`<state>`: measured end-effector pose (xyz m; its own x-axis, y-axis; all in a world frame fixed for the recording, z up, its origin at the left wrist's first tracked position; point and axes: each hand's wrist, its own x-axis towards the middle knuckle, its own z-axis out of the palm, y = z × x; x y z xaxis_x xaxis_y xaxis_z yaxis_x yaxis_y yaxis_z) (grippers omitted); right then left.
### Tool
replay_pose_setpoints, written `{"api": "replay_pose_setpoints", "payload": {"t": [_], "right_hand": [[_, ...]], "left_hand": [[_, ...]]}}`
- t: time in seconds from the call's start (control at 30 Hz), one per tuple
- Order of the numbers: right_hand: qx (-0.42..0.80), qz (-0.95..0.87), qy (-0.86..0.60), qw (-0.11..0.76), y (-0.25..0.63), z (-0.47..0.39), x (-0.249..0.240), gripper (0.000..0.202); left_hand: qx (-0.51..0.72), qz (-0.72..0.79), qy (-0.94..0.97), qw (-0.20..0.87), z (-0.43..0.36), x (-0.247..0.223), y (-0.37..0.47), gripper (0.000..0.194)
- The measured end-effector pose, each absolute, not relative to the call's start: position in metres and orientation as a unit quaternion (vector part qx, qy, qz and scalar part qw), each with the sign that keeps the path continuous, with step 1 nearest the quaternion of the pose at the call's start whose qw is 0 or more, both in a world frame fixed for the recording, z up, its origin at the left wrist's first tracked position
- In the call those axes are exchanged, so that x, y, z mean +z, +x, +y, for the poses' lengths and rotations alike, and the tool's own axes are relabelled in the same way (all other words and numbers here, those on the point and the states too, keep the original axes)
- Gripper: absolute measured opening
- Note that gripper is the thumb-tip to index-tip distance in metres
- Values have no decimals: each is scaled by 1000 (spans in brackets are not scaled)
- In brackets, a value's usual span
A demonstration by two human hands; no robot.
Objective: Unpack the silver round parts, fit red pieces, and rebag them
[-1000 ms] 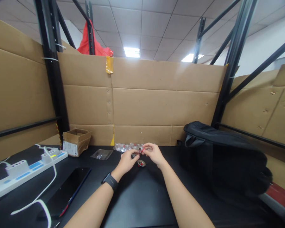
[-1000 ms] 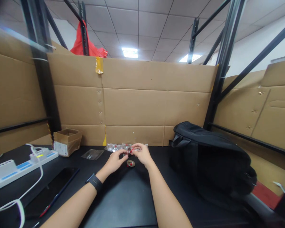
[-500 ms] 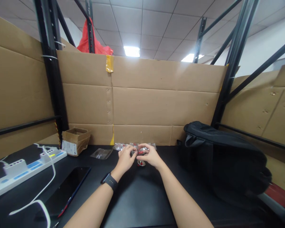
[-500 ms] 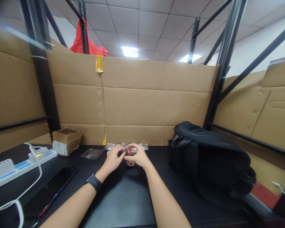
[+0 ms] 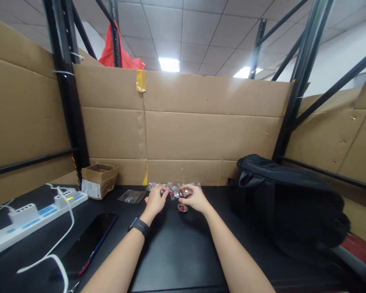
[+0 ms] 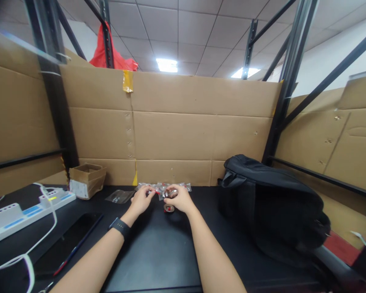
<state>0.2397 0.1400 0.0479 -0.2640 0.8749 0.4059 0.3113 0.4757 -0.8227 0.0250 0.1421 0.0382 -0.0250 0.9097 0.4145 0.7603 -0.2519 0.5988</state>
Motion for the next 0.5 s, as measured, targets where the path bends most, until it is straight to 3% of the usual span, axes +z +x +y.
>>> {"api": "replay_pose_setpoints", "payload": {"t": [0.17, 0.37, 0.5], "right_hand": [[135, -724, -580, 347, 287, 150, 45, 19], [57, -665, -696, 264, 311, 153, 37, 25], [59, -738, -620, 258, 292, 146, 46, 32]], "left_hand": [[225, 692, 684, 42, 146, 34, -9, 19], [180, 713, 677, 7, 140, 36, -14, 18], [234, 599, 765, 18, 132, 41, 5, 21]]}}
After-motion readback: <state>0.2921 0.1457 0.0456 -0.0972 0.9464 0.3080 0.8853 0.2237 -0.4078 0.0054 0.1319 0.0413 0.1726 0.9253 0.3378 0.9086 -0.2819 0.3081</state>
